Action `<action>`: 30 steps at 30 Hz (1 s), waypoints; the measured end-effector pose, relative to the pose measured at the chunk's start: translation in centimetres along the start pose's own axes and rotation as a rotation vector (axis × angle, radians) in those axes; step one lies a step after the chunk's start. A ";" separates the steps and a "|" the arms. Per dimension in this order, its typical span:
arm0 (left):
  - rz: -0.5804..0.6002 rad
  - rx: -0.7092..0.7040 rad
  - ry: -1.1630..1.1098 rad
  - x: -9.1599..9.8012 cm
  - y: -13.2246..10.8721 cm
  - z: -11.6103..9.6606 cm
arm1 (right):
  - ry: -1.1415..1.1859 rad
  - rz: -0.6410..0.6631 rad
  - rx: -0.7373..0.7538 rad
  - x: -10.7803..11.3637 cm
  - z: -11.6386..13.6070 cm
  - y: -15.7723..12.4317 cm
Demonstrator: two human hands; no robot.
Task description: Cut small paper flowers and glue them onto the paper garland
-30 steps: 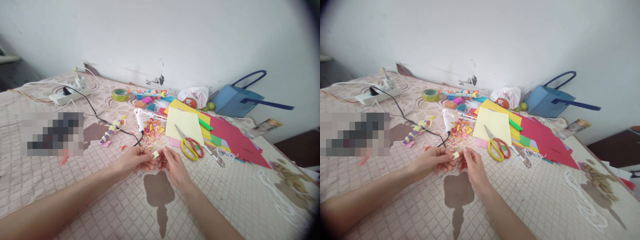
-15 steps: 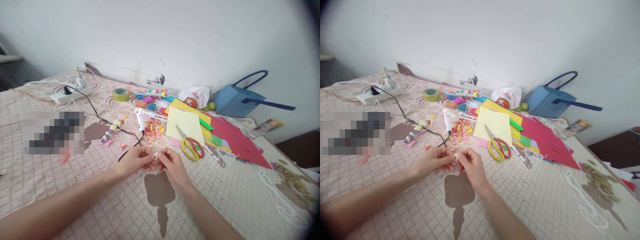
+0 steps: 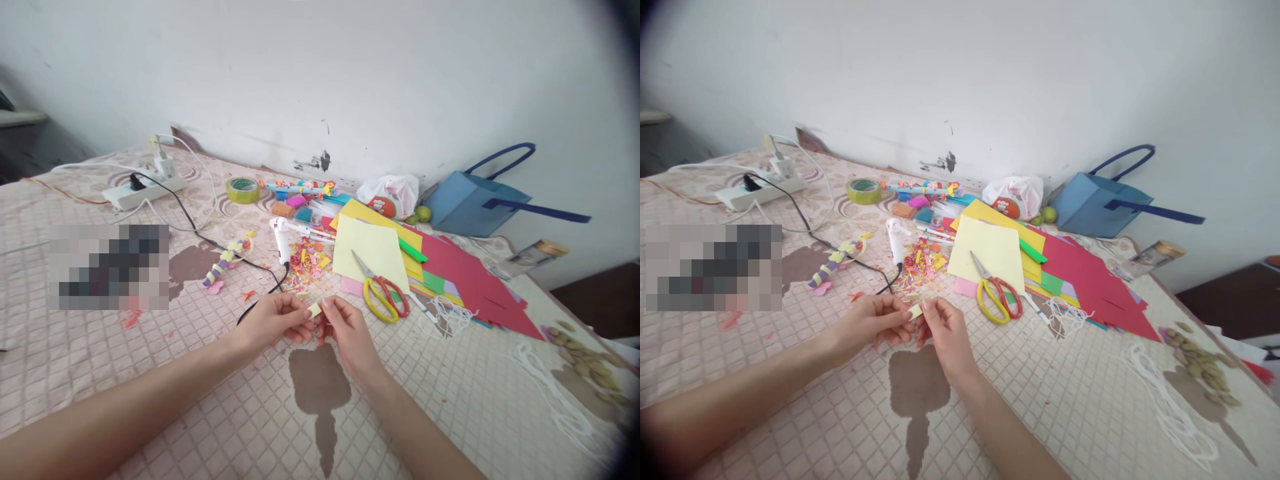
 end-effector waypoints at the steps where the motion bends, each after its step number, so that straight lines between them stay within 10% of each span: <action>1: -0.001 0.004 -0.015 0.0 0.0 0.1 | 0.007 0.001 -0.002 0.0 0.1 0.0; 30: 0.014 0.030 -0.047 -0.1 0.1 0.7 | -0.037 -0.050 -0.004 0.0 -0.2 -0.1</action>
Point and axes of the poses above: each hand's wrist, its own y-axis towards the middle knuckle, its own x-axis out of the back of the hand, z = x × y, the point moved 3 cm from there along y, towards the middle knuckle, and after that the axes turned 6 degrees about z, right-handed, at the moved point
